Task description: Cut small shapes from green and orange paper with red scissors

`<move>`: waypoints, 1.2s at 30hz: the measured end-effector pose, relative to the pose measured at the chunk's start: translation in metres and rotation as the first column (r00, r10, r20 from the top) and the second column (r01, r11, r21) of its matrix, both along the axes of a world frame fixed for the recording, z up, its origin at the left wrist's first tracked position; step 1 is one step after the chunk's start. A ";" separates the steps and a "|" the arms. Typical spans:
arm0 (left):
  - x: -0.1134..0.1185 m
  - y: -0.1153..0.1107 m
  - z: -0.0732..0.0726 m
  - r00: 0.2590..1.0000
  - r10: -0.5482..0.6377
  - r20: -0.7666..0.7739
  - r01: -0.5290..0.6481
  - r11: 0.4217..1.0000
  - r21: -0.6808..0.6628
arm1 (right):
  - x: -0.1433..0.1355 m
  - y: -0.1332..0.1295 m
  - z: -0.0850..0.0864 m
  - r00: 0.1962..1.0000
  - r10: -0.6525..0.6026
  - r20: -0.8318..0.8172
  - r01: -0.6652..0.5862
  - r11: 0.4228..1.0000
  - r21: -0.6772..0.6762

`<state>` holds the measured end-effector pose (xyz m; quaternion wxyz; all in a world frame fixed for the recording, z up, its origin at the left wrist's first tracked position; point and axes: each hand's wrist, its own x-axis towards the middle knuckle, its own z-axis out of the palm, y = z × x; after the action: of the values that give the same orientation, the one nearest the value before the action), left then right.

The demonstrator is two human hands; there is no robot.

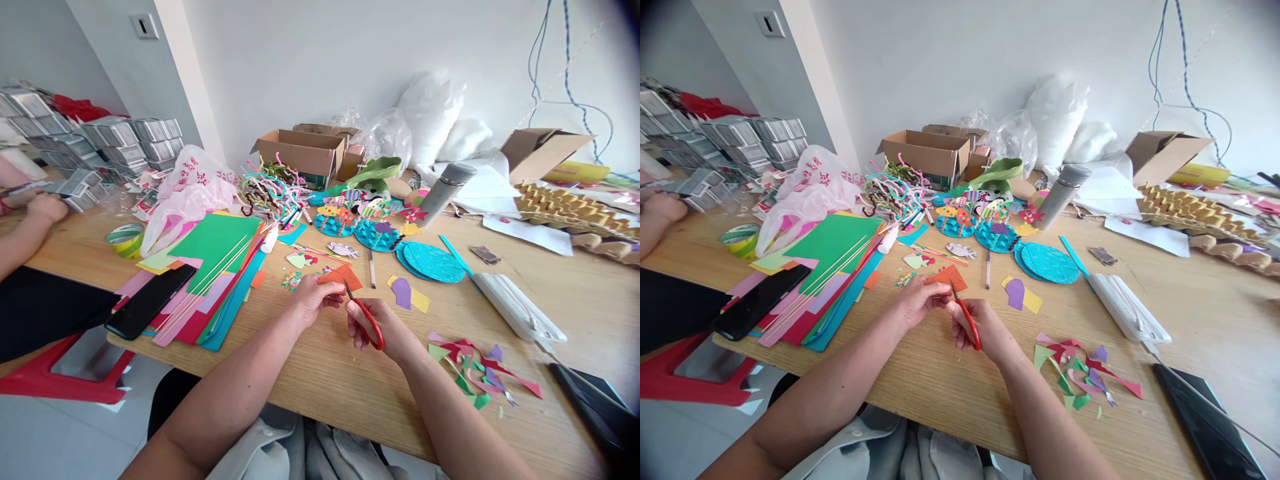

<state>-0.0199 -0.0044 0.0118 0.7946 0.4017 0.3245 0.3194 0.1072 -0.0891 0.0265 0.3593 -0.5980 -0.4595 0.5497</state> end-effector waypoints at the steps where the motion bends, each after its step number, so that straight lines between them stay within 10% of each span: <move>1: 0.000 0.000 0.000 1.000 0.002 0.000 -0.002 1.000 -0.002 | 0.000 0.000 0.000 1.000 -0.003 -0.002 0.003 1.000 -0.003; 31: -0.001 0.002 -0.003 0.999 -0.047 -0.004 0.047 0.999 0.024 | -0.001 -0.001 0.003 1.000 0.008 -0.011 -0.008 1.000 -0.002; 36: 0.000 0.003 -0.003 0.995 0.094 -0.011 -0.094 0.995 0.046 | -0.001 -0.001 0.003 1.000 0.024 -0.014 -0.024 1.000 -0.005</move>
<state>-0.0198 -0.0010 0.0089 0.7673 0.4059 0.3411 0.3609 0.1066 -0.0900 0.0290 0.3543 -0.5896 -0.4627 0.5592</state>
